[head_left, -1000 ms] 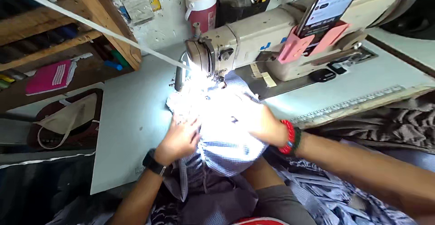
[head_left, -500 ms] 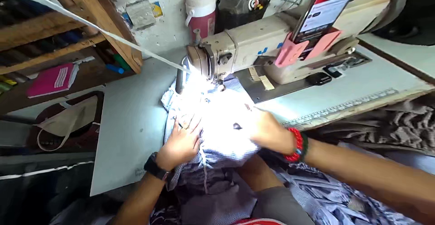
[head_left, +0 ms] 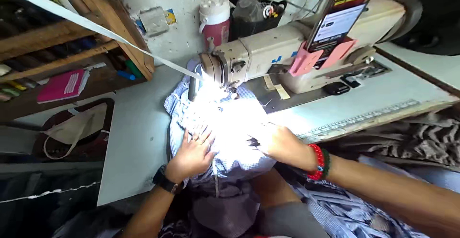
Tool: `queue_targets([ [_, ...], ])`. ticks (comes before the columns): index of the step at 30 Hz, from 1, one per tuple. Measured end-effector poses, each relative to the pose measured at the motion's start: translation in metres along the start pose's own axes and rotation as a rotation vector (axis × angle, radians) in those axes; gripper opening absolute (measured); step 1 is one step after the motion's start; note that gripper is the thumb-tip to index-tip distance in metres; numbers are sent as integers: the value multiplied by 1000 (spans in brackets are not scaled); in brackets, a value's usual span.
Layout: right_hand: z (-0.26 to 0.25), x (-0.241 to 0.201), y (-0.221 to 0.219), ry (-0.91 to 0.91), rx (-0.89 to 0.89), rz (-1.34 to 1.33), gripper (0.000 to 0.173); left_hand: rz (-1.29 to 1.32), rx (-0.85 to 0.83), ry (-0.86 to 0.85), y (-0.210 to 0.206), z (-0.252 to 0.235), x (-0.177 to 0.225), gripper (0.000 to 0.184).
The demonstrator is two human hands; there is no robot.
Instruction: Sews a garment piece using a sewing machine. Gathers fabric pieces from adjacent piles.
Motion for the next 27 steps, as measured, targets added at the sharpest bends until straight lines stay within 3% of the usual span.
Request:
queue_targets([
  [4,-2,31,-14,-193,-144,-66,35,-48,105,23,1,-9,-20,56],
  [6,-2,9,-1,-79,-47,-91,23,-62,113,-25,4,-5,-7,54],
  [8,-3,3,-4,-27,-60,-32,17,-13,63,11,5,-7,-10,57],
  [11,-4,24,-13,-157,-148,-21,28,-58,128,-8,5,-4,-10,53],
  [13,-3,5,-1,-23,-13,-51,19,-56,117,-73,6,0,6,54],
  [15,-3,-1,-6,19,-46,-32,17,-12,84,-30,6,-4,-3,55],
  [18,-6,24,-15,-171,-177,-78,27,-50,134,-16,5,-7,-12,53],
  [21,-6,-2,-3,30,-43,-44,20,-12,43,-55,3,-4,4,56],
  [25,-9,23,-16,-123,-181,-23,26,-24,124,-27,4,-10,-14,52],
  [27,-8,4,-3,-10,-50,-47,19,5,110,-92,6,-5,3,49],
])
Point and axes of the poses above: each hand's wrist, its own z-axis away from the middle knuckle, its own y-axis out of the back of the hand, x = y × z, the point moved 10 cm from there along -z, towards the middle knuckle, and after that the axes turned 10 degrees about x, right-handed, at the moved point
